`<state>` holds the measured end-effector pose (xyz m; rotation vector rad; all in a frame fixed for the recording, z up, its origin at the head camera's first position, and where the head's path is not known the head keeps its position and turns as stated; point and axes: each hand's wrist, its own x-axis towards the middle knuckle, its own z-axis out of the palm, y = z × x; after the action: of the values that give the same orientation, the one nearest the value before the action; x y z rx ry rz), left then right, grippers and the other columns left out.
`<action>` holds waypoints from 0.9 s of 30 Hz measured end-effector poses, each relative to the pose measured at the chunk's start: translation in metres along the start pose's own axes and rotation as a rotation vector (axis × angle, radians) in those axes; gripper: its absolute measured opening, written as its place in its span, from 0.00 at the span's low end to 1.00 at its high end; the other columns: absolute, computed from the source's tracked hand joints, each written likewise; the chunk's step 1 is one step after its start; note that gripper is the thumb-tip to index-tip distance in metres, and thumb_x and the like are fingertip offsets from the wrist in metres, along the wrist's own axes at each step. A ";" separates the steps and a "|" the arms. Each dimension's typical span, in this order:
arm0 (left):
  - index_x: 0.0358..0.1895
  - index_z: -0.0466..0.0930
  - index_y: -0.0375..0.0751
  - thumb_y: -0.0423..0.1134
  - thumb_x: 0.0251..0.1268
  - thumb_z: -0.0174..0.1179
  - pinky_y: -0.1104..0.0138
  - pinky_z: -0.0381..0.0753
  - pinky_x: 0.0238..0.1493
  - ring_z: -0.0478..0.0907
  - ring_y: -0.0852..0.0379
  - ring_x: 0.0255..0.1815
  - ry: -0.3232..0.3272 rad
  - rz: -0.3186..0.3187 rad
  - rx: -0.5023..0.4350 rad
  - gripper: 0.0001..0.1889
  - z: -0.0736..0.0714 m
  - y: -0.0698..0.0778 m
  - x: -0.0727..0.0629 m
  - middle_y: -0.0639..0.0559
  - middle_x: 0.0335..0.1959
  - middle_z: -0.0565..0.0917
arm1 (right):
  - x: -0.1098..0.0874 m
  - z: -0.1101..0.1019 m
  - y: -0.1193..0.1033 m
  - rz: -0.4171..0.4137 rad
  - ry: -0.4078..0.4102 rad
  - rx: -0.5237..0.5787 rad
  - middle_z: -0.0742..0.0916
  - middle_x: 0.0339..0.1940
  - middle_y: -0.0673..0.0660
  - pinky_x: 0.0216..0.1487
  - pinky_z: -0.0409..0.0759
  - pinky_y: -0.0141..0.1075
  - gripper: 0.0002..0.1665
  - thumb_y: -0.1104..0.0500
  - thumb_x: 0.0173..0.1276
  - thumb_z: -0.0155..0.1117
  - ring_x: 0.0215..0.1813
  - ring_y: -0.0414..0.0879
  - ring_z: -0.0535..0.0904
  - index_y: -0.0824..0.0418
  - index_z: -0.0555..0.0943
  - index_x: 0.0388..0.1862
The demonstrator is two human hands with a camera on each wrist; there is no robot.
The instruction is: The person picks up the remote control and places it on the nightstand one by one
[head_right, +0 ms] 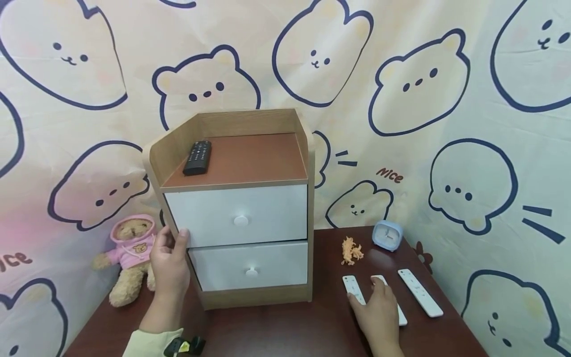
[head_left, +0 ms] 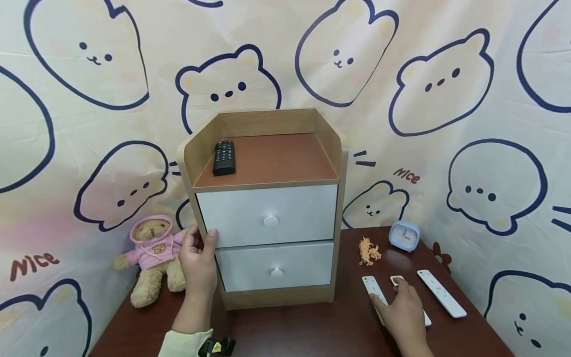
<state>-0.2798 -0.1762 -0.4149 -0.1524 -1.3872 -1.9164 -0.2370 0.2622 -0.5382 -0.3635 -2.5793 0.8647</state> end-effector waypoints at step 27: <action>0.61 0.84 0.39 0.29 0.78 0.64 0.73 0.80 0.49 0.78 0.58 0.48 0.013 0.011 0.011 0.13 0.001 0.000 -0.002 0.53 0.46 0.83 | 0.002 0.004 0.009 -0.010 -0.250 -0.218 0.88 0.53 0.77 0.57 0.81 0.67 0.46 0.42 0.62 0.81 0.56 0.76 0.84 0.79 0.81 0.61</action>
<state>-0.2791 -0.1743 -0.4152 -0.1417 -1.3862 -1.8971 -0.2392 0.2681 -0.5463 -0.3204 -2.9150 0.6618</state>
